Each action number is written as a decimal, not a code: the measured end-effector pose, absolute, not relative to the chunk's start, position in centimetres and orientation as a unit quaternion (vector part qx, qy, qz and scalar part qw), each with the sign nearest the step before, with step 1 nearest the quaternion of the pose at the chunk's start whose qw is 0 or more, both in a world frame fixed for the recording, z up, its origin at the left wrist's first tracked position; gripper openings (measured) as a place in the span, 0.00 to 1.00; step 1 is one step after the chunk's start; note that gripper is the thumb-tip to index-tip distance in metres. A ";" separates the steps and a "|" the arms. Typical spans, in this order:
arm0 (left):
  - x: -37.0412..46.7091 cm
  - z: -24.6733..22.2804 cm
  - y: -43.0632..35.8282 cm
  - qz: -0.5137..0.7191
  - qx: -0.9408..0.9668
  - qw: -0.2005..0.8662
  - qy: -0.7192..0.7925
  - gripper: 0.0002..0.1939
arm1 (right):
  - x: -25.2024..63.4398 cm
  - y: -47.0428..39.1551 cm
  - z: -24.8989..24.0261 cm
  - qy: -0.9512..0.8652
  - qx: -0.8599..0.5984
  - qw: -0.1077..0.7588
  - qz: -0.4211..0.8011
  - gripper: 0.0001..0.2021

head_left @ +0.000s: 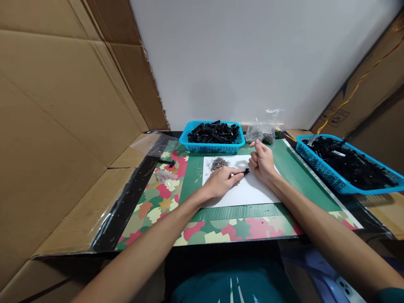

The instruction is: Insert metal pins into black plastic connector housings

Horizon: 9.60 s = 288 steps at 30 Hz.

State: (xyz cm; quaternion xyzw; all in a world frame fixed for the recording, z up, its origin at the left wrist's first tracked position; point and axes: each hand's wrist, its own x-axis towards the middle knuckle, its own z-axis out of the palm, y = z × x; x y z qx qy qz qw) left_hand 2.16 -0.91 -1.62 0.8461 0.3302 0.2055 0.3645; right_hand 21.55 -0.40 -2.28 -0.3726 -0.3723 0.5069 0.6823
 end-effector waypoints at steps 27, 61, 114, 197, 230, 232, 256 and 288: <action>2.8 -1.9 -0.4 0.221 0.842 0.407 0.277 0.23 | 21.0 -0.4 -3.5 -0.396 -0.393 0.689 0.462 0.25; 0.4 -1.6 -0.8 0.407 0.746 0.366 0.380 0.19 | 23.4 -0.8 -1.3 -0.590 -0.495 0.569 0.287 0.26; -1.7 9.7 15.5 0.114 0.849 0.125 0.500 0.09 | 28.2 0.0 -3.6 -0.784 -0.519 0.324 0.102 0.17; 1.8 -0.4 -3.1 0.211 0.755 0.390 0.483 0.17 | 24.5 -2.5 -1.5 -0.638 -0.623 0.269 0.364 0.17; 1.6 -0.3 -2.1 0.229 0.580 0.714 0.319 0.19 | 24.8 -4.5 0.1 -0.649 -0.465 0.383 0.465 0.11; 1.5 -0.1 -2.0 0.208 0.549 0.756 0.291 0.19 | 24.6 -4.7 -0.1 -0.650 -0.457 0.374 0.478 0.10; 1.7 -0.5 -2.7 0.313 0.705 0.482 0.417 0.14 | 23.4 -4.4 0.6 -0.665 -0.506 0.307 0.456 0.12; 1.9 -1.1 -3.7 0.121 0.896 0.266 0.334 0.11 | 25.6 -2.9 1.2 -0.689 -0.608 0.156 0.363 0.09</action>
